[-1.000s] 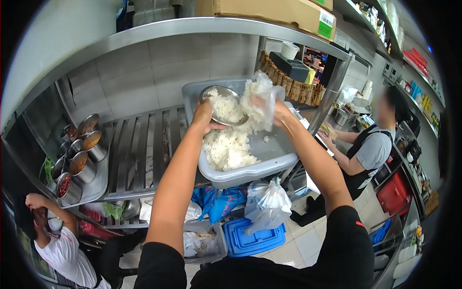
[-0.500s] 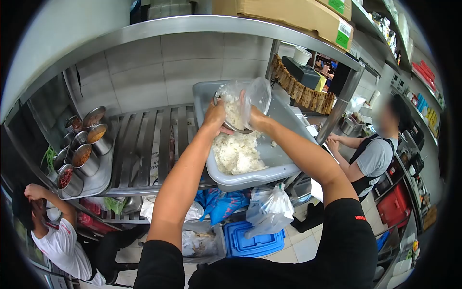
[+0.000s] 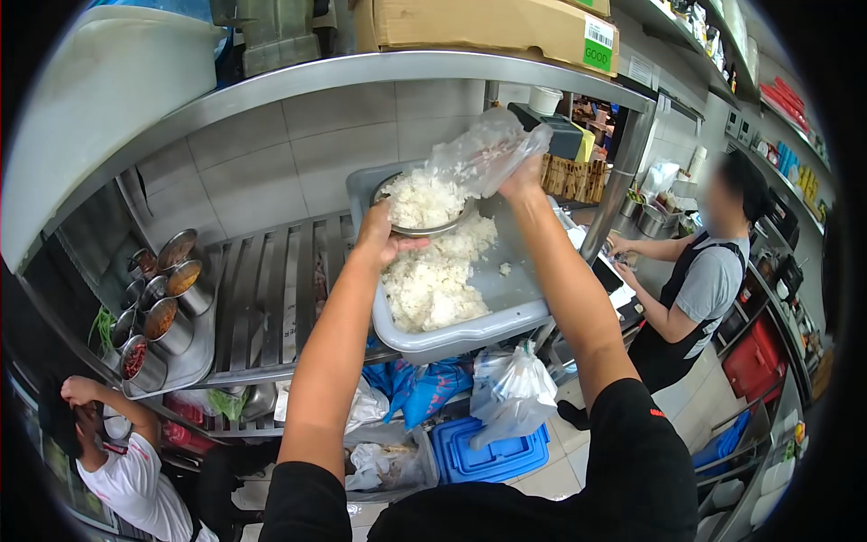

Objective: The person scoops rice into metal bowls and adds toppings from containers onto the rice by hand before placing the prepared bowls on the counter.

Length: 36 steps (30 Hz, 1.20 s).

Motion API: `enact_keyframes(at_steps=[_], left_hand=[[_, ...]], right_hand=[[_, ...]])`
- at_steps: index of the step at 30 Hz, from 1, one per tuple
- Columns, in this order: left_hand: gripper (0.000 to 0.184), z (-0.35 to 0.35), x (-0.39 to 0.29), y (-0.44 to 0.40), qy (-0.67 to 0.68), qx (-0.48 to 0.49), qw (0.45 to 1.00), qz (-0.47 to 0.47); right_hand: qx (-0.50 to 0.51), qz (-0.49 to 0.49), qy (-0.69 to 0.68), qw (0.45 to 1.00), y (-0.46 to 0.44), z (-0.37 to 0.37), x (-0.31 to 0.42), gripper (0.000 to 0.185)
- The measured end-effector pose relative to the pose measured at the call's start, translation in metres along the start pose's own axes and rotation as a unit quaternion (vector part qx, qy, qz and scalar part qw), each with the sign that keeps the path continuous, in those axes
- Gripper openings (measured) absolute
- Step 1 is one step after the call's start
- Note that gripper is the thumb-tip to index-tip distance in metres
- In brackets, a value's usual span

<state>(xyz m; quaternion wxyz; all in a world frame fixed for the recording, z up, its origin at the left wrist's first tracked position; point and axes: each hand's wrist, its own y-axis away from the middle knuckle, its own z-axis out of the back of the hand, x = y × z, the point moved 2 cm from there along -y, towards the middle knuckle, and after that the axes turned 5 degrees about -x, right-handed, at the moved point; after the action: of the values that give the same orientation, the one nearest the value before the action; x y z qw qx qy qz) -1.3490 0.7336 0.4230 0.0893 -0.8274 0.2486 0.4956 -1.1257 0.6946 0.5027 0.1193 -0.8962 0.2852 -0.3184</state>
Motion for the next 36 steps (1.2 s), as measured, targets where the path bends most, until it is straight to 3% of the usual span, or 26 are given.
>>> enact_keyframes(at_steps=[2,4,6,7,8,10,11,12,13,14,15,16,17,18,20,21,22,24,26,27,29,30,34,35,36], left_hand=[[0.049,-0.001,-0.001,0.003,0.013,0.000,1.000,0.004],[0.049,0.003,0.001,-0.003,0.009,0.014,1.000,-0.019],[0.049,0.012,0.005,-0.017,0.012,0.020,0.999,-0.040],[0.049,0.012,0.005,-0.017,0.012,-0.003,0.999,-0.041],[0.049,0.010,0.002,-0.014,0.011,-0.022,0.999,-0.044],[0.049,0.010,0.003,-0.011,0.022,-0.029,0.998,-0.052],[0.050,0.008,0.000,-0.012,0.032,-0.038,0.996,-0.069],[0.050,0.006,0.000,-0.012,0.033,-0.035,0.996,-0.069],[0.050,0.006,0.000,-0.011,0.033,-0.038,0.996,-0.075],[0.050,0.007,-0.001,-0.009,0.032,-0.041,0.995,-0.082],[0.050,0.006,-0.002,-0.005,0.032,-0.041,0.995,-0.083],[0.051,0.002,-0.003,0.000,0.023,-0.049,0.996,-0.078],[0.051,0.001,-0.005,0.001,0.015,-0.057,0.996,-0.073],[0.051,0.004,-0.006,-0.003,0.015,-0.058,0.995,-0.076],[0.051,0.007,-0.003,-0.008,0.000,-0.046,0.996,-0.082],[0.051,0.006,-0.002,-0.008,0.003,-0.044,0.996,-0.084],[0.051,0.004,-0.002,-0.008,0.000,-0.042,0.995,-0.085],[0.050,0.003,-0.006,-0.005,-0.004,-0.041,0.995,-0.092],[0.050,0.004,-0.004,-0.007,0.001,-0.093,0.992,-0.081],[0.043,0.009,-0.001,-0.013,0.009,-0.070,0.994,-0.085],[0.044,0.014,0.002,-0.021,-0.001,-0.060,0.996,-0.073],[0.044,0.011,0.002,-0.019,-0.015,-0.050,0.997,-0.057],[0.049,0.006,0.003,-0.011,-0.047,0.012,0.998,-0.039],[0.050,0.005,0.004,-0.010,-0.037,-0.026,0.998,-0.047],[0.050,0.005,0.001,-0.009,-0.037,-0.029,0.997,-0.054]], right_hand=[[0.018,0.015,0.022,0.999,-0.003,0.001,0.019,0.076],[-0.098,0.054,0.017,0.994,-0.008,0.010,0.039,0.085],[-0.025,0.105,0.032,0.994,0.007,0.003,0.062,0.093],[-0.064,0.143,0.112,0.981,0.017,0.001,0.069,0.087],[-0.101,0.131,0.134,0.977,0.004,0.027,0.064,0.070],[-0.097,0.069,0.313,0.942,-0.027,0.099,0.041,0.030],[0.021,-0.009,0.476,0.879,-0.007,0.096,0.033,0.029],[0.139,-0.087,0.614,0.772,0.024,0.088,0.018,0.029],[0.206,-0.151,0.806,0.534,0.050,0.063,0.009,0.030],[0.232,-0.231,0.812,0.483,0.054,0.071,-0.011,0.033],[0.307,-0.217,0.818,0.434,0.071,0.068,-0.028,0.041],[0.282,-0.311,0.764,0.490,0.067,0.088,-0.050,0.048],[0.325,-0.317,0.712,0.536,0.078,0.086,-0.061,0.053],[0.327,-0.315,0.712,0.535,0.079,0.083,-0.064,0.053],[0.369,-0.264,0.786,0.421,0.091,0.070,-0.064,0.058],[0.310,-0.278,0.766,0.491,0.094,0.076,-0.062,0.061],[0.310,-0.272,0.769,0.488,0.092,0.071,-0.053,0.061],[0.215,-0.266,0.750,0.566,0.087,0.063,-0.028,0.048],[0.173,-0.259,0.614,0.725,0.038,0.095,-0.004,0.033],[0.175,-0.256,0.618,0.723,0.040,0.077,0.002,0.033],[0.077,-0.120,0.449,0.882,0.042,0.039,0.024,0.024],[0.077,-0.117,0.448,0.883,0.044,0.025,0.023,0.024],[0.131,0.002,0.739,0.661,0.051,-0.012,-0.027,0.045],[0.135,0.005,0.737,0.662,0.054,-0.012,-0.044,0.045],[0.152,0.066,0.773,0.613,0.056,-0.014,-0.059,0.048]])
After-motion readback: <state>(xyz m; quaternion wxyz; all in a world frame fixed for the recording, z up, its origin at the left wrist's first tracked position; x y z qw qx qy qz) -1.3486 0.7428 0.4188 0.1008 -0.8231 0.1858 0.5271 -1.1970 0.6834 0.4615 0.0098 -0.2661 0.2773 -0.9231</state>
